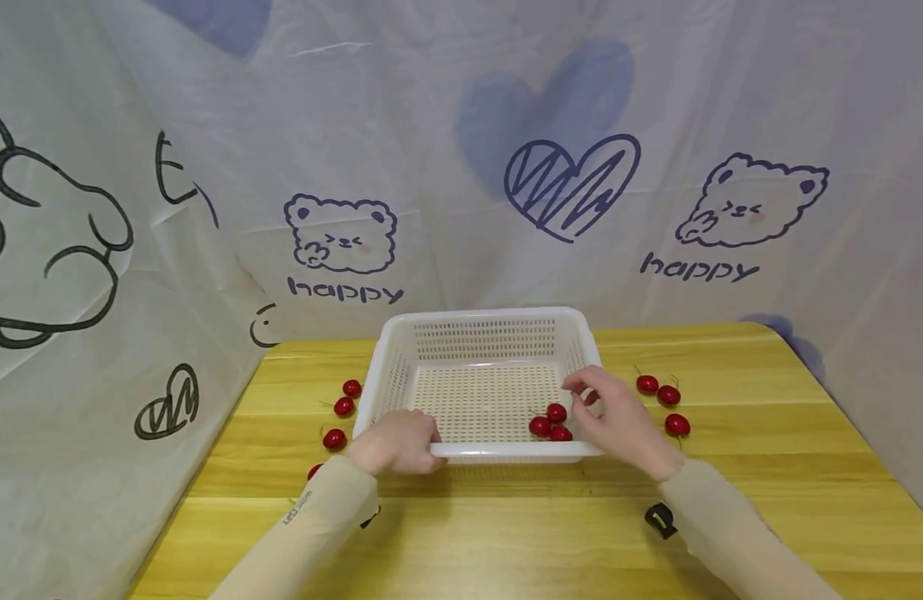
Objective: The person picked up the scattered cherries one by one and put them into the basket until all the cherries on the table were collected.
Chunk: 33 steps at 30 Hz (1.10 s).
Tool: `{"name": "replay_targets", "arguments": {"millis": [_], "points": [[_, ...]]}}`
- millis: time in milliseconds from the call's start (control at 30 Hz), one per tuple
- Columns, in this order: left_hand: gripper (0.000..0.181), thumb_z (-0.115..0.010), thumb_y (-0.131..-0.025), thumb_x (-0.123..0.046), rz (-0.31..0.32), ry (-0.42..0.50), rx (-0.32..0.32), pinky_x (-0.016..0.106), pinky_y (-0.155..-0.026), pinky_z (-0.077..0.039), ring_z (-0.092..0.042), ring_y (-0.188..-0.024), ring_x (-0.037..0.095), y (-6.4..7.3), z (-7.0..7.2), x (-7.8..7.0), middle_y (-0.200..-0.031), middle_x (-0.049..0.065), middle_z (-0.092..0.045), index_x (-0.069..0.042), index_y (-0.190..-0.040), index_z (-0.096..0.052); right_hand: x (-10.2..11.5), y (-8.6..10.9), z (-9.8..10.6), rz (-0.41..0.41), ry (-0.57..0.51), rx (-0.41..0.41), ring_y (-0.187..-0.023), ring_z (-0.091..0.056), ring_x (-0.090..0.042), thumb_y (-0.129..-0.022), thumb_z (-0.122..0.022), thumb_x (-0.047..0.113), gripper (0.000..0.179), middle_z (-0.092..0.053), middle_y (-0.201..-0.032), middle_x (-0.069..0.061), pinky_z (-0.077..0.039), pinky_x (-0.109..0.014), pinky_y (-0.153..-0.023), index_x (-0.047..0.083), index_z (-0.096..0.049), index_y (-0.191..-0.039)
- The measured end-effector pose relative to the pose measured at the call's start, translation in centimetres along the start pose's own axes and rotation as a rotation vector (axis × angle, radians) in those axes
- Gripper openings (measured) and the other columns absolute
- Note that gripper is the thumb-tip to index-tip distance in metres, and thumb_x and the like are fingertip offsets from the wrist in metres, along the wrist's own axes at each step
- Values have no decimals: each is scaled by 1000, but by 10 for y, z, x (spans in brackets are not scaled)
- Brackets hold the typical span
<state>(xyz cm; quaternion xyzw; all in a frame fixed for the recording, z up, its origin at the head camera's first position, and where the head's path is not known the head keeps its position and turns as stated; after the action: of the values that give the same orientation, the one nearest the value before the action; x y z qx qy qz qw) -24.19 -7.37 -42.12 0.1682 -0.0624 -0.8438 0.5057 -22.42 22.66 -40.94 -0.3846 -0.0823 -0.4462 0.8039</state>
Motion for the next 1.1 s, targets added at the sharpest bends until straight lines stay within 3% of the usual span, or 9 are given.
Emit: {"name": "replay_targets", "arguments": {"millis": [233, 367, 600, 800, 900, 1033, 1100], "points": [[19, -67, -78, -31, -10, -12, -5, 25, -47, -36, -39, -49, 9, 0, 0, -1, -57, -6, -49, -19, -67, -58, -13, 14, 17, -55, 26, -148, -83, -56, -2, -82, -64, -12, 24, -71, -96, -11, -50, -19, -59, 2, -68, -101], [18, -66, -78, -30, -7, -5, -1, 25, -47, -36, -40, -50, 9, 1, 0, -1, -57, -6, -48, -19, -67, -58, -25, 23, 28, -60, 30, -193, -81, -53, 5, -79, -63, -16, 26, -70, -93, -13, -48, -11, -64, -2, -67, -100], [16, -65, -77, -27, -6, 9, 1, 25, -46, -35, -39, -50, 9, 1, 0, 0, -57, -6, -48, -18, -67, -57, -47, 48, 51, -106, 76, -252, -90, -47, 18, -77, -62, -17, 29, -69, -97, -18, -44, -3, -69, -3, -67, -102], [16, -66, -77, -28, -4, 17, -8, 25, -46, -36, -40, -50, 10, 0, -1, 1, -57, -5, -49, -18, -68, -58, -63, 65, 67, -208, 100, -228, -96, -39, 24, -79, -62, -11, 32, -65, -109, -21, -39, -2, -76, -5, -65, -111], [16, -66, -77, -28, 5, 13, -11, 26, -47, -36, -40, -50, 10, 0, -1, 2, -57, -5, -48, -18, -67, -57, -70, 72, 69, -234, 125, -190, -99, -43, 12, -79, -65, -8, 36, -61, -112, -23, -38, -3, -78, -5, -63, -114], [17, -66, -77, -28, 5, 10, -11, 26, -47, -36, -39, -51, 10, 1, 0, 1, -57, -5, -48, -18, -67, -57, -76, 82, 66, -207, 199, -108, -99, -56, -24, -75, -72, -5, 43, -59, -114, -26, -42, -13, -76, -4, -63, -117], [17, -66, -77, -28, 4, 9, -10, 26, -47, -37, -40, -51, 10, 1, 1, 0, -57, -5, -48, -18, -67, -57, -77, 85, 63, -190, 231, -58, -97, -58, -37, -74, -76, -3, 45, -60, -115, -27, -48, -24, -76, -3, -63, -117]]}}
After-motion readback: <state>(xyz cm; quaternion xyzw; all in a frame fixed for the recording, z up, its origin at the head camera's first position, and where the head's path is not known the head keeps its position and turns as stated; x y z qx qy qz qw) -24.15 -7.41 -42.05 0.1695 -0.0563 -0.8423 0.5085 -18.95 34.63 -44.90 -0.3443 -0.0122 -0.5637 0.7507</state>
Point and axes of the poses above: each hand's wrist, its own y-axis away from the middle knuckle, its own z-axis out of the back of the hand, x = y × z, the point moved 3 cm from there along -y, towards the middle knuckle
